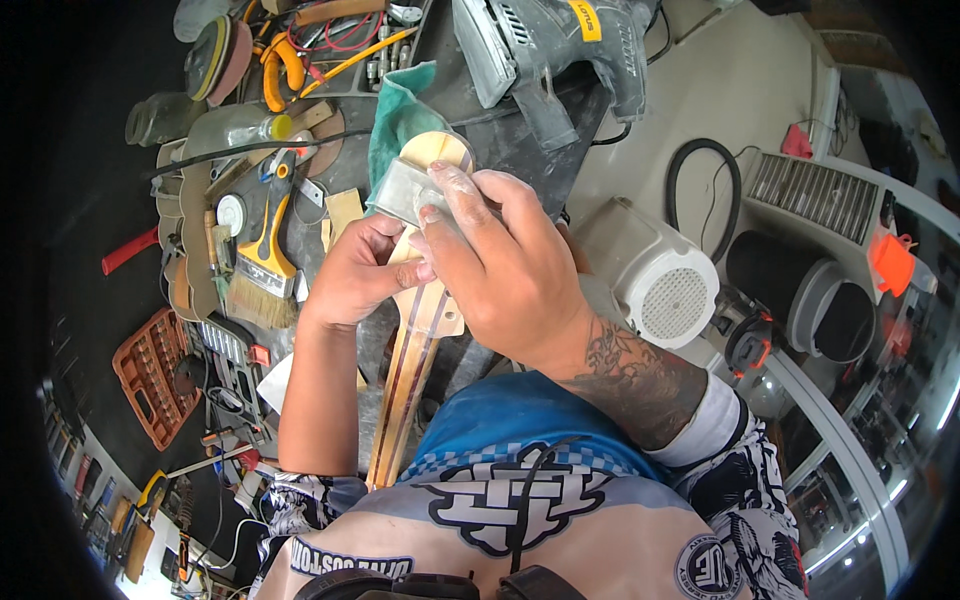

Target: The person sands the headstock and neck of a wooden guitar body using a sanding block. They rotate the guitar to access different sides and continue sanding the neck and body edges.

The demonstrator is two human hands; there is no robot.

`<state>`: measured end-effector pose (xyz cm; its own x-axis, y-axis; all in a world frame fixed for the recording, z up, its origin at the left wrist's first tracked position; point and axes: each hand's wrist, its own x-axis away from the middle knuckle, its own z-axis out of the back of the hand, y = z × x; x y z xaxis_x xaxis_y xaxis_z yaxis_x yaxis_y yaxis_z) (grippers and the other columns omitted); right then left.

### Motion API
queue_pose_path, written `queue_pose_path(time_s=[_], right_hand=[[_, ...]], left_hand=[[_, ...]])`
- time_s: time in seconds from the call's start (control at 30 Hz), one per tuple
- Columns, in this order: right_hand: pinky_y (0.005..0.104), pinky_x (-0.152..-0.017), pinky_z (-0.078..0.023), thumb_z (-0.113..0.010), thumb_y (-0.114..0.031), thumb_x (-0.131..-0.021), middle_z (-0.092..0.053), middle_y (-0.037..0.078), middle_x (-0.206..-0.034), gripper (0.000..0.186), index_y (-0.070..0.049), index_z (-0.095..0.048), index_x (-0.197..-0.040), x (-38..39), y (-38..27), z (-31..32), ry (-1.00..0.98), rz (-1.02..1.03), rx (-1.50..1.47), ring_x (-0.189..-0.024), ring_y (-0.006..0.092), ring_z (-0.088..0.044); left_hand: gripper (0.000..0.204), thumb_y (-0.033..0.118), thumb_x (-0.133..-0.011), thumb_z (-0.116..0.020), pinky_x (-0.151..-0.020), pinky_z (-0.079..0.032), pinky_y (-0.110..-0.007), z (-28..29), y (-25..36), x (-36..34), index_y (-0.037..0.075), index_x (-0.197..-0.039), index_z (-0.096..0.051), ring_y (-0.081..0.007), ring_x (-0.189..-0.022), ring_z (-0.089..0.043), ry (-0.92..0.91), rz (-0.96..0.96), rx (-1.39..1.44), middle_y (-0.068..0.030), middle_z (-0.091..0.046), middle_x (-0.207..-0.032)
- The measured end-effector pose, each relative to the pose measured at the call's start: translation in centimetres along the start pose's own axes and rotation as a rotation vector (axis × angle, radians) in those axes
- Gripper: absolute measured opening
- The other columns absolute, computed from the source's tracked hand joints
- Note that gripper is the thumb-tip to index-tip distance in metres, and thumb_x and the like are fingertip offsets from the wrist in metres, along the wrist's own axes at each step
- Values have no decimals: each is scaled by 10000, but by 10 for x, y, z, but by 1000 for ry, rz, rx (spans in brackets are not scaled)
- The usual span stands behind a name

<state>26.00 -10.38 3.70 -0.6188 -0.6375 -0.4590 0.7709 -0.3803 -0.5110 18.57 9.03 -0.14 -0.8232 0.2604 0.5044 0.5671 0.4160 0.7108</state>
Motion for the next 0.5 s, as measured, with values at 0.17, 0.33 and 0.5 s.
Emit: queue_pose_path(time_s=[0.17,0.33,0.5], right_hand=[[378,-801,-539,-837,10,-739,-712,203,-1157,285,55,-718,-995,-36,34,4,76,53,22,-911,347,-625],[379,-753,-544,-713,-30,-704,-684,226,-1131,346,95,-679,-1024,-15,26,-5,68,144,46,-895,324,-609],[378,-750,-558,-698,-50,-709,-676,233,-1139,330,107,-674,-998,-20,30,-2,39,169,45,-901,332,-613]], left_hand=[[312,38,-887,-805,-797,-518,-240,-13,10,-1,-31,-1165,-683,-54,-903,-634,38,3,30,-8,-724,-1009],[321,9,-883,-799,-799,-514,-240,-8,2,0,-45,-1176,-682,-51,-896,-626,12,-82,-30,-26,-732,-1034],[308,-3,-875,-801,-829,-523,-255,-13,2,3,-47,-1157,-686,-67,-933,-645,96,-46,17,-33,-737,-1060]])
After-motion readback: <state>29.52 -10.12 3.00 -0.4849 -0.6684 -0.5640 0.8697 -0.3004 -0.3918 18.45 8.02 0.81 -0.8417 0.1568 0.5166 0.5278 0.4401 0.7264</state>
